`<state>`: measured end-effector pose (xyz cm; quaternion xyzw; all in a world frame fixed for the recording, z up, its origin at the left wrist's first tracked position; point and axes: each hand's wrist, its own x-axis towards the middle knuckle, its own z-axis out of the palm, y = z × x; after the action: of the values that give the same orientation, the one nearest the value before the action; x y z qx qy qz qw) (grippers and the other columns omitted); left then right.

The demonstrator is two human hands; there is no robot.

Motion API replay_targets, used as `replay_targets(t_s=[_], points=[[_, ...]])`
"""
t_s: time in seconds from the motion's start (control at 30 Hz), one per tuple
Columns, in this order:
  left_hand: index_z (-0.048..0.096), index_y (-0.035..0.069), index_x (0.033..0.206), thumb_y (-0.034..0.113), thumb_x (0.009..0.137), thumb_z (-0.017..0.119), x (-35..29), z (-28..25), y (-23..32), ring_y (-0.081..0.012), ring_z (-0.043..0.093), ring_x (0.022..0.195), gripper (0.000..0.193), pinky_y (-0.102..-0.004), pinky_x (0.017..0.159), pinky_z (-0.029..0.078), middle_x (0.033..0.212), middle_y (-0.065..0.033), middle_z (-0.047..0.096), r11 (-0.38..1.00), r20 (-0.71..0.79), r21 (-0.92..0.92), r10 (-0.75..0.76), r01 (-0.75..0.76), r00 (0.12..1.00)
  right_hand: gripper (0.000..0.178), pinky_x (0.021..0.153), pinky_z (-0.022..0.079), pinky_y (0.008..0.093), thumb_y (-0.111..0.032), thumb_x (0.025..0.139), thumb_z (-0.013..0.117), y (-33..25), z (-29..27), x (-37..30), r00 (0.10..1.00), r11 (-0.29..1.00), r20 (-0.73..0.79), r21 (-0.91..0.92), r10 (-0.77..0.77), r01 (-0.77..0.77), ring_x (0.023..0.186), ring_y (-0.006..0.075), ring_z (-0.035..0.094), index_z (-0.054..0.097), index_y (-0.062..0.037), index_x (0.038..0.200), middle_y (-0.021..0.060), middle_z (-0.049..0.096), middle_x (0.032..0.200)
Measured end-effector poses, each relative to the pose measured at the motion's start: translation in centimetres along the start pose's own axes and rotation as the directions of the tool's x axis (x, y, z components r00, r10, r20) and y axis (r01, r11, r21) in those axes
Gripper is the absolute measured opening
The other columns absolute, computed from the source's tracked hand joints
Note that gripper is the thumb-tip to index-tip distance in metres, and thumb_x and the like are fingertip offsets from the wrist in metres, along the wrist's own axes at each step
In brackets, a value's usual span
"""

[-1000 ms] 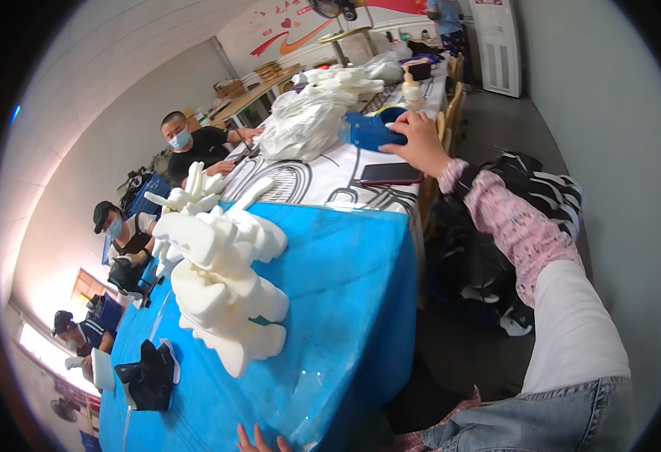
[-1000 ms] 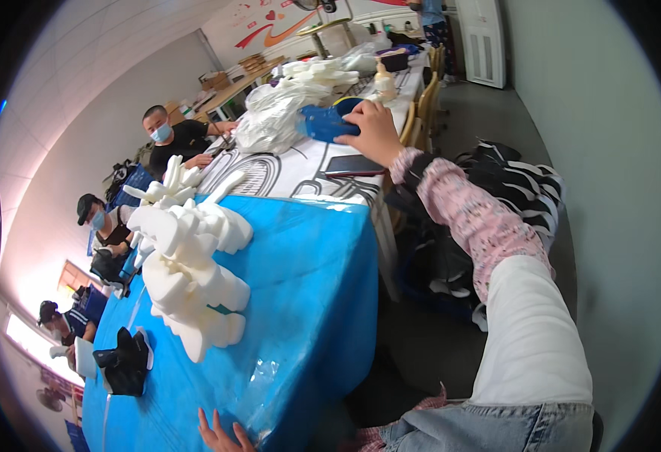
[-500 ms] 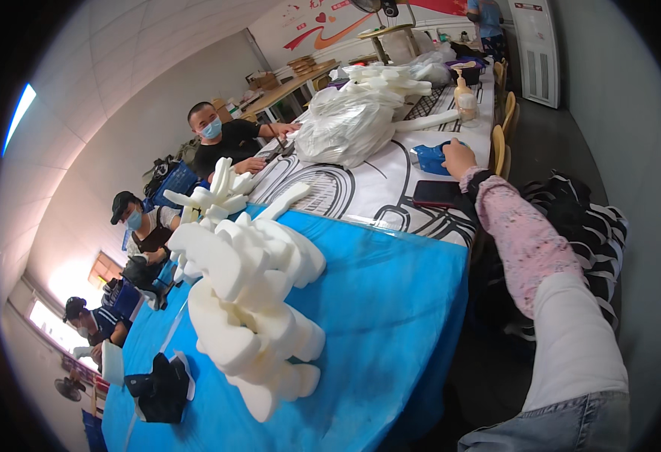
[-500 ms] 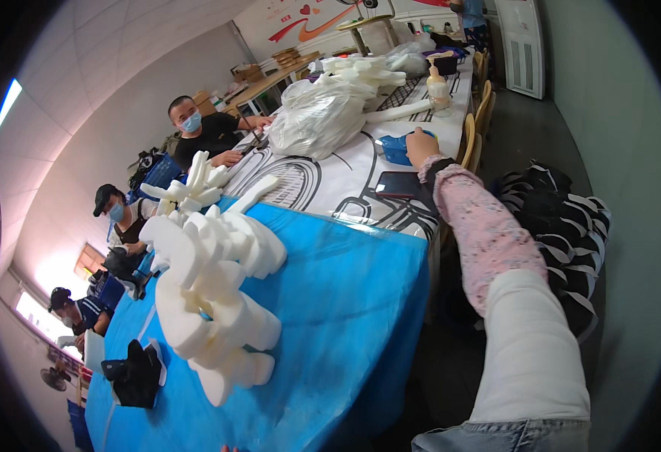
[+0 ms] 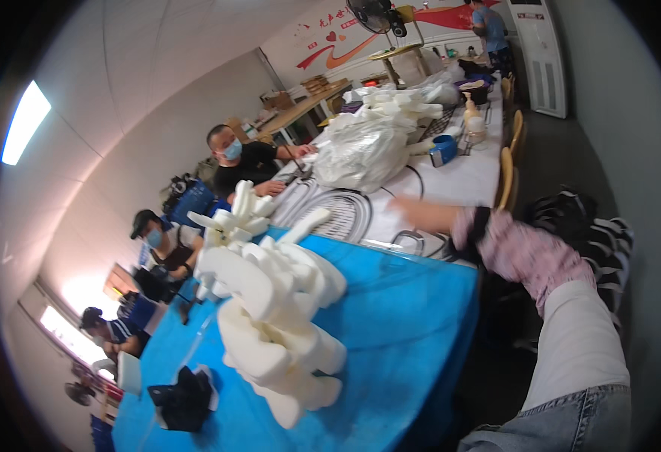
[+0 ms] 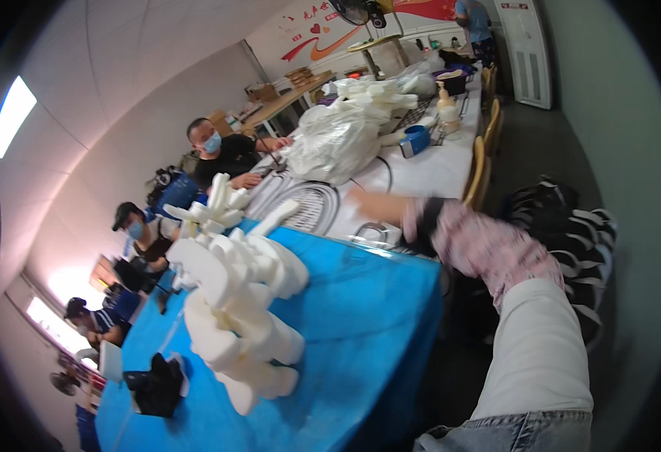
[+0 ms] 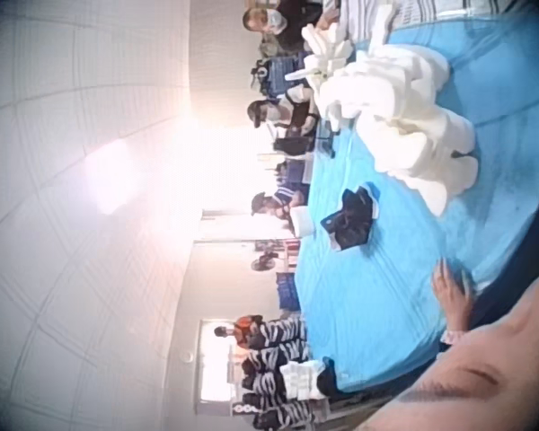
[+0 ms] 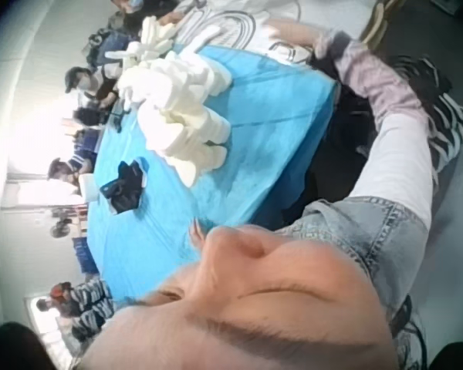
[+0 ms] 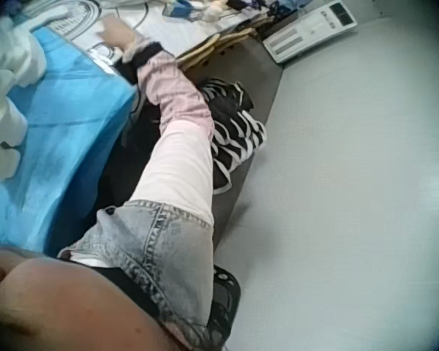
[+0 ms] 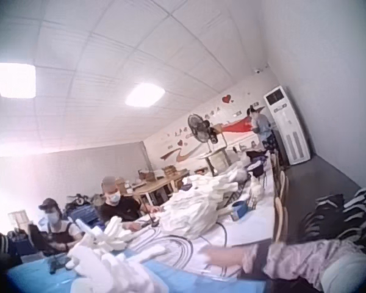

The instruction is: The person applies adhesive tape to a work surface and then presses a white foam lining into the heel area of a black shoe upper.

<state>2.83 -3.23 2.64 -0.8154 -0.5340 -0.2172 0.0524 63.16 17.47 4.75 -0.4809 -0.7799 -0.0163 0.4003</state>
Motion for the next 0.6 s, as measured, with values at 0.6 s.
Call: replay_targets(t_s=[0.6], points=[[0.054, 0.006, 0.122, 0.003, 0.084, 0.056, -0.1, 0.1, -2.4, -0.0315, 0.049, 0.116, 0.038, -0.0465, 0.104, 0.034, 0.130, -0.0176, 0.048, 0.992, -0.212, -0.076, 0.084, -0.102, 0.974, 0.021, 0.088, 0.045, 0.0374, -0.019, 0.086, 0.064, -43.2, 14.9, -8.5, 0.898, 0.799, 0.390, 0.596, -0.203, -0.078, 0.099, 0.0287, 0.058, 0.064, -0.0037, 0.100, 0.0121, 0.063, 0.104]])
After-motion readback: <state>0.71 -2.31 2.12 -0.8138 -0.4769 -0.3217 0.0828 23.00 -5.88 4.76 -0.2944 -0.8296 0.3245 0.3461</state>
